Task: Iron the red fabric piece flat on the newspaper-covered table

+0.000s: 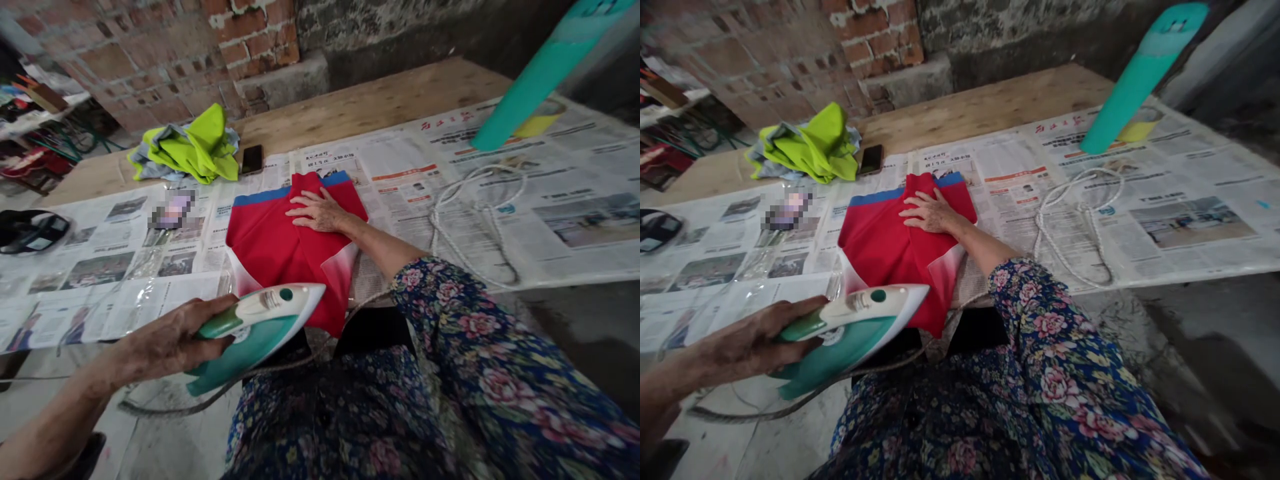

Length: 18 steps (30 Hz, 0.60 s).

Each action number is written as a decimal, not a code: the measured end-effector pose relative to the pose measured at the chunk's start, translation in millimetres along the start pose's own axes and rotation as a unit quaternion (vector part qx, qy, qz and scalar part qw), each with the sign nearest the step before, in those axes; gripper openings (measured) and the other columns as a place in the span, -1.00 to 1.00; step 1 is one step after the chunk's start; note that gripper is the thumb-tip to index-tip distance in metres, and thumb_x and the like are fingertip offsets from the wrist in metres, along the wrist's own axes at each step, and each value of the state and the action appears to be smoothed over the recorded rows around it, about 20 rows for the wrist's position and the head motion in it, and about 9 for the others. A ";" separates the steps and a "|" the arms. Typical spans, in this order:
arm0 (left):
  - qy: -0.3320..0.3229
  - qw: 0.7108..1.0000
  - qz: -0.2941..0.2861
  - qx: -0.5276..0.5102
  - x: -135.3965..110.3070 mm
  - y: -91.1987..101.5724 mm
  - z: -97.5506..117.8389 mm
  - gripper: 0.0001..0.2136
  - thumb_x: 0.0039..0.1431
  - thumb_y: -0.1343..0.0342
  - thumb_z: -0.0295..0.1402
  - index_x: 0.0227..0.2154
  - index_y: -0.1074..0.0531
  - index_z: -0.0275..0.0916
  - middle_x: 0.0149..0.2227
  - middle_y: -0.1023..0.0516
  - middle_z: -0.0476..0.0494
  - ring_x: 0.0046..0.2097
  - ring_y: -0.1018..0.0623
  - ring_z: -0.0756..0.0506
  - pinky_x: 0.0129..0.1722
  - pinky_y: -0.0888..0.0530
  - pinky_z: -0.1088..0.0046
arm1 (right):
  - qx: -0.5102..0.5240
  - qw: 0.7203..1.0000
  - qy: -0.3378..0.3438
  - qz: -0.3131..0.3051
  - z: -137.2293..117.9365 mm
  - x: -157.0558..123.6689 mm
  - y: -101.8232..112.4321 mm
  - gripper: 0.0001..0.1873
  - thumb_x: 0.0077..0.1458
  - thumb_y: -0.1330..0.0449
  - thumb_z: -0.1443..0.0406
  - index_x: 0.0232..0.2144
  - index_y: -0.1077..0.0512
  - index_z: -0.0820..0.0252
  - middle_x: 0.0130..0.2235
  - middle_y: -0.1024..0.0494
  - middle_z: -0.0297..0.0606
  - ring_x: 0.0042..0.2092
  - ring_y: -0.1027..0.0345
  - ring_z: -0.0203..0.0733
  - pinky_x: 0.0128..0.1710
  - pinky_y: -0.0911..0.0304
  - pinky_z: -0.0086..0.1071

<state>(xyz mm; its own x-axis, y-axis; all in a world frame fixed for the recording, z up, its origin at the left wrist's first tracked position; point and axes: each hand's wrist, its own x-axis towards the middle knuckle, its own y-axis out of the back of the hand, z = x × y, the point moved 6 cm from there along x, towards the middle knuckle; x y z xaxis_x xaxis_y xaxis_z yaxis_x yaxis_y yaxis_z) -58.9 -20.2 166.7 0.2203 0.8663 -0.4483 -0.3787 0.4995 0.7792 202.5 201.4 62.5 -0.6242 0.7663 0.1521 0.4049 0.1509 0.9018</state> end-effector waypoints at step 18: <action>0.081 0.995 -0.050 -0.035 -4.4 -6.1 -22.4 -0.25 -0.03 -0.31 0.12 0.28 -0.49 0.07 -0.52 -0.48 0.08 -0.52 -0.40 -0.11 -0.61 -0.30 0.47 | 0.005 1.000 -0.004 0.018 4.2 1.7 -0.7 -0.52 0.46 -0.13 -0.03 0.32 -0.53 -0.27 0.51 -0.33 -0.37 0.55 0.02 0.31 0.50 0.38 0.48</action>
<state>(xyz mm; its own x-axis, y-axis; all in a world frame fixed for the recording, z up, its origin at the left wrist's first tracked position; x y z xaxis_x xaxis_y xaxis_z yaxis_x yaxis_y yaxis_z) -77.7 -27.0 154.1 0.1138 0.7979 -0.5919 -0.4244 0.5777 0.6972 204.0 205.3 60.4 -0.6034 0.7767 0.1806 0.4337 0.1295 0.8917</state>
